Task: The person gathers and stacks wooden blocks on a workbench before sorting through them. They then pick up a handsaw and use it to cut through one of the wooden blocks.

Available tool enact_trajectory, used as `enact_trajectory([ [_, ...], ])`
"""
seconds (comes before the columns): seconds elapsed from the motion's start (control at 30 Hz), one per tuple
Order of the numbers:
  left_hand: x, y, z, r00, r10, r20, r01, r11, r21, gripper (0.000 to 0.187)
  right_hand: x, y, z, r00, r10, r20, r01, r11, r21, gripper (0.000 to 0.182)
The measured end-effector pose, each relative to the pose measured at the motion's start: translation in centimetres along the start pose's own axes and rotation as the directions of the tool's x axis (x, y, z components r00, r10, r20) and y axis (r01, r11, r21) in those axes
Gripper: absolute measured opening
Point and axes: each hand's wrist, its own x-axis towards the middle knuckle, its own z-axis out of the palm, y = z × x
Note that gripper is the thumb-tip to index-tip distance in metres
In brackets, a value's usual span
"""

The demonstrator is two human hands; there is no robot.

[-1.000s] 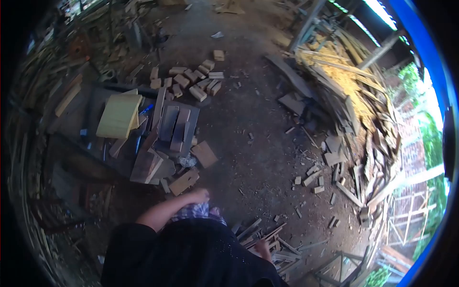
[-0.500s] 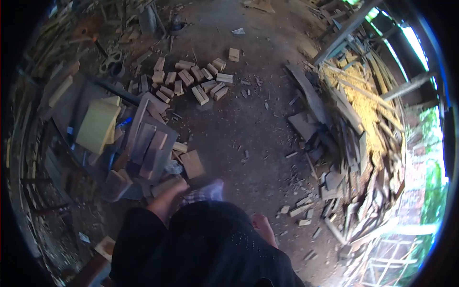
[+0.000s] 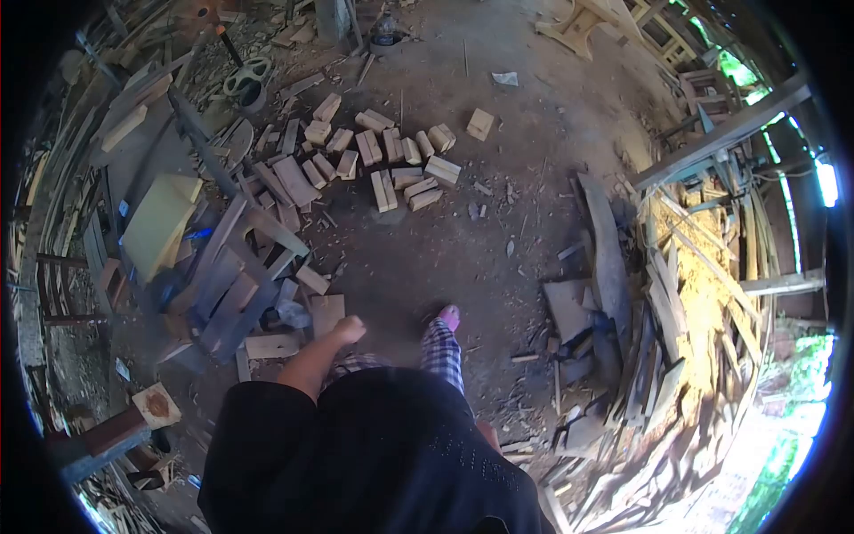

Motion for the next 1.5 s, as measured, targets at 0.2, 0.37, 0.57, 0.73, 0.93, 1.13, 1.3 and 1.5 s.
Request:
enact_trajectory([
  [0.2,4.3,7.3,-1.5,0.952,-0.297,-0.078,0.286,0.95,-0.129,0.029,12.4,-0.6,-15.7,0.987,-0.042,0.158,0.095,0.932,-0.35,0.022],
  [0.37,5.1,17.5,-2.8,0.922,-0.326,-0.211,0.17,0.826,-0.537,0.035,24.9,-2.1,-28.9,0.961,0.259,0.1,-0.237,0.952,-0.192,0.027],
  [0.57,8.5,21.8,-5.1,0.917,-0.317,-0.243,0.123,0.803,-0.583,0.037,39.9,-11.1,-37.0,0.99,-0.051,-0.132,0.065,0.993,0.1,0.017],
  [0.73,16.3,16.0,-3.8,0.994,0.093,-0.06,-0.081,0.981,0.176,0.034,44.9,-20.3,-36.9,0.984,-0.175,-0.047,0.178,0.98,0.086,0.022],
  [0.93,24.4,20.1,-11.5,0.972,-0.177,-0.156,0.129,0.953,-0.275,0.03,49.6,-23.5,-40.1,0.954,-0.096,0.283,0.182,0.938,-0.295,0.023],
  [1.13,27.9,28.8,-23.2,0.864,-0.469,-0.184,0.06,0.459,-0.886,0.034,56.7,-28.5,-46.2,0.935,-0.238,0.261,0.341,0.801,-0.492,0.023],
  [1.3,30.3,30.7,-26.2,0.861,-0.489,-0.141,0.119,0.462,-0.879,0.037,63.9,-34.1,-49.2,0.926,-0.276,0.258,0.362,0.845,-0.394,0.025],
  [1.5,33.0,33.5,-24.5,0.864,-0.504,-0.014,0.226,0.413,-0.882,0.04,72.3,-43.1,-51.8,0.902,-0.31,0.302,0.42,0.797,-0.435,0.035],
])
